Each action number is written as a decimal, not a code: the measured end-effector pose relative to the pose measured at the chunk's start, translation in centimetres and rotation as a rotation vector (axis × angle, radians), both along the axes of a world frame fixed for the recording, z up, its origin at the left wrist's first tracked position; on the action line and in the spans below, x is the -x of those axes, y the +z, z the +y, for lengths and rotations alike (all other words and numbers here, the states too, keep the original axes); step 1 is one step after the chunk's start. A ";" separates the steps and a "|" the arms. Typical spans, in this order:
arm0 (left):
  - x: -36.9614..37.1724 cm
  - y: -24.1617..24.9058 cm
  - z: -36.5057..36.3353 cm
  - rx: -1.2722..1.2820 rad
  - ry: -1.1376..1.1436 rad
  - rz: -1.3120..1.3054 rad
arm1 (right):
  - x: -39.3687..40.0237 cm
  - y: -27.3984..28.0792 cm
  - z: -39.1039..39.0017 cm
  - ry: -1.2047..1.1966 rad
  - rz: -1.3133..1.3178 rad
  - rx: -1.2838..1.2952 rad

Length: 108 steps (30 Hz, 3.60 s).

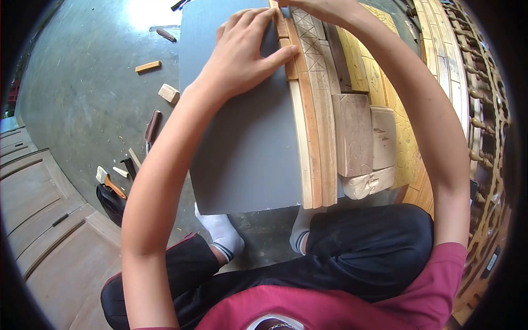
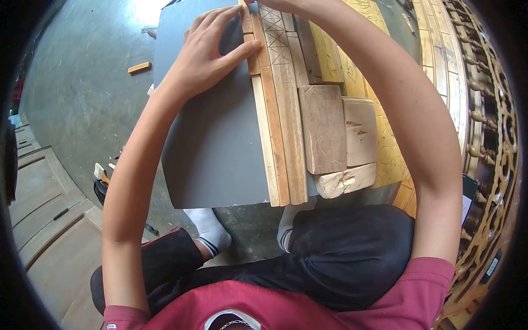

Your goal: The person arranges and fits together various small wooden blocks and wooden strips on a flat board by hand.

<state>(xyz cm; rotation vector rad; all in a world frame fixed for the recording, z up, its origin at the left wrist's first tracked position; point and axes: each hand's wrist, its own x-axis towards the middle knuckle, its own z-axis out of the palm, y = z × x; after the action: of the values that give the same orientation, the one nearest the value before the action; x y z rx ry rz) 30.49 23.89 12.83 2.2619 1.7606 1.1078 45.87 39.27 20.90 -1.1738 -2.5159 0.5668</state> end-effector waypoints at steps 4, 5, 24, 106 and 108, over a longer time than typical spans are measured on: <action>-0.5 0.7 -0.4 -0.024 0.031 0.047 | -0.1 0.0 0.3 -0.021 0.018 0.072; -0.6 1.2 -0.8 0.004 0.023 0.056 | -0.2 -0.2 0.5 -0.014 0.029 0.076; -0.5 -0.2 -0.6 0.054 0.081 0.059 | -1.4 -0.6 0.3 0.165 -0.150 -0.029; 4.9 7.9 -3.8 0.665 0.120 -1.114 | -0.9 2.8 -5.9 0.260 0.546 0.815; 4.4 8.2 -3.7 0.676 0.143 -1.165 | -0.9 2.7 -6.2 0.276 0.512 0.797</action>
<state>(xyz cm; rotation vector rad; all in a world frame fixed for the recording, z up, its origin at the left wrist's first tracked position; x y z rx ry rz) 26.11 20.21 21.06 0.7845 1.3992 1.1888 46.79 33.08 23.56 -0.7232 -2.0297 1.7945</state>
